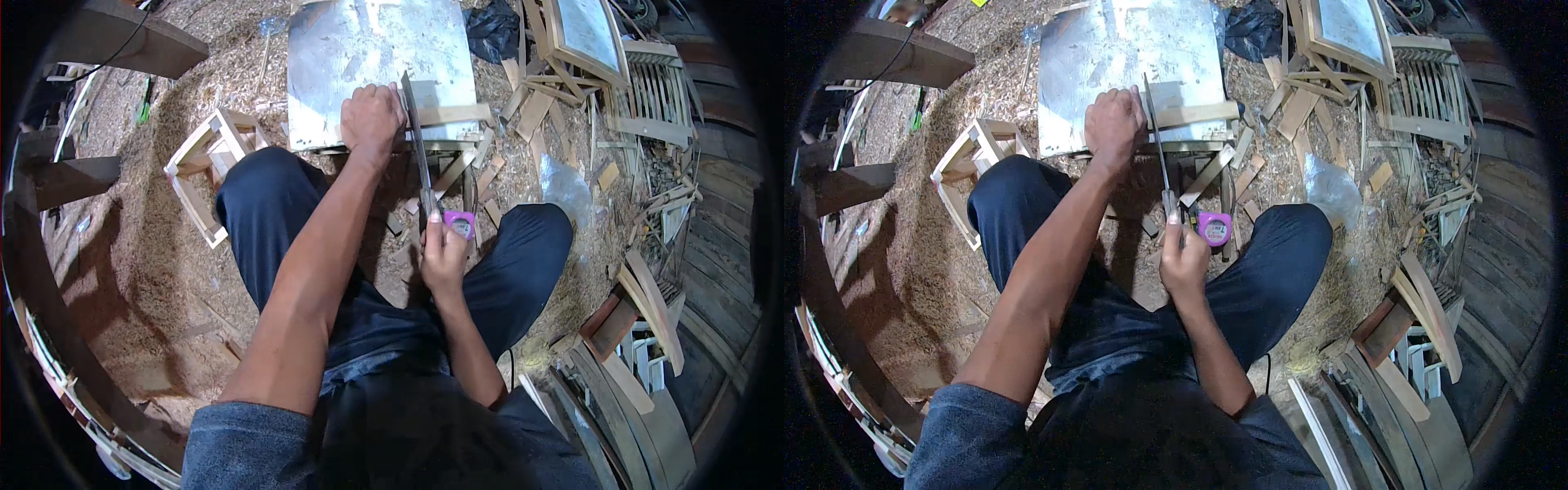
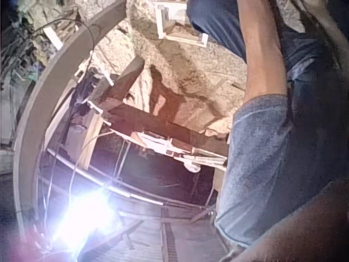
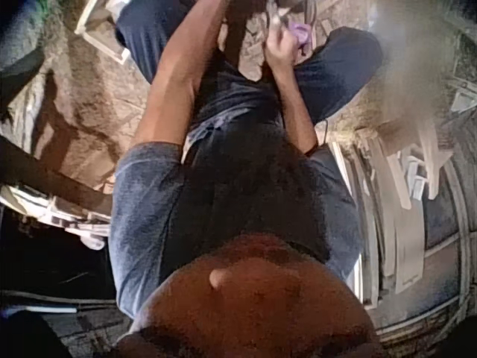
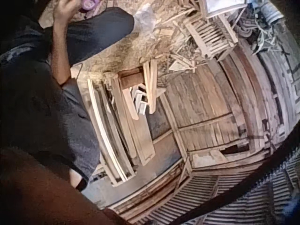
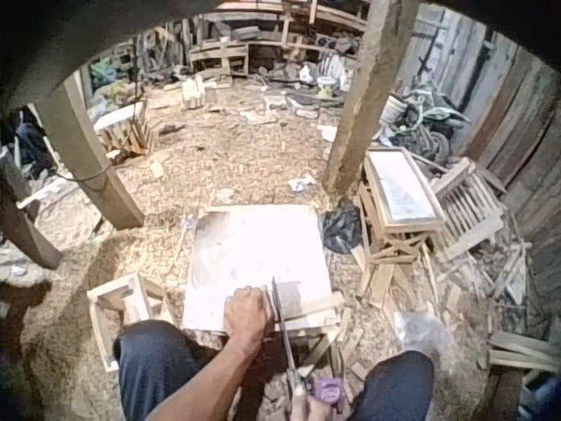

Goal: Measuring a piece of wood with a tape measure, marking it, and then sawing it to length using a hand saw.

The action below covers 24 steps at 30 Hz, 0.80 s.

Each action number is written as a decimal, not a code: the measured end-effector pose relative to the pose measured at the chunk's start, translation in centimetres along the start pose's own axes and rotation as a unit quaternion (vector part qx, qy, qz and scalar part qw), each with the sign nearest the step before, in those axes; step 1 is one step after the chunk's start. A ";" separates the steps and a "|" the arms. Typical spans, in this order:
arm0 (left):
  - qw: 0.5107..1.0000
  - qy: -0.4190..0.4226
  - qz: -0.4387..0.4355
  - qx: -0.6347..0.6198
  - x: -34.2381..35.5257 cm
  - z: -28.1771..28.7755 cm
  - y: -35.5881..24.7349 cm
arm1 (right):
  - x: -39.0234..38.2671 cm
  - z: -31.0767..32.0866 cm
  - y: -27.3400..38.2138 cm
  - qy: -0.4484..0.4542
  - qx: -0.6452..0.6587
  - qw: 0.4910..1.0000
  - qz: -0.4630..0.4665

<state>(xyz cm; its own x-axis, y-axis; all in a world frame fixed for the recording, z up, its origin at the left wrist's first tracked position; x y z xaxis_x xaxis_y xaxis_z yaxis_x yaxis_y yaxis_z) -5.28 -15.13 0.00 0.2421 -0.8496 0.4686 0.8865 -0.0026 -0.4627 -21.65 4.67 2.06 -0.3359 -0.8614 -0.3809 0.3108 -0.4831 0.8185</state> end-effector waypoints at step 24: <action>0.998 0.041 -0.026 0.038 -0.2 0.1 0.1 | -1.3 0.2 0.7 -0.019 -0.023 0.997 0.071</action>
<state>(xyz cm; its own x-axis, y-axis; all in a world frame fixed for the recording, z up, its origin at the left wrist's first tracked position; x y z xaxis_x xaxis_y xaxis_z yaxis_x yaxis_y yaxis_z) -5.20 -14.93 -0.01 0.1640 -0.8894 0.4267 0.9256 -0.0109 -0.3783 -21.18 5.49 3.25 -0.3195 -0.9151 -0.2458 0.3983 -0.3651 0.8415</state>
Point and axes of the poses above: each hand's wrist, its own x-axis towards the middle knuckle, its own z-axis out of the back of the hand, y = z × x, the point moved 8 cm from there along x, towards the middle knuckle, and after that the axes turned 7 degrees about -y, right-handed, at the moved point
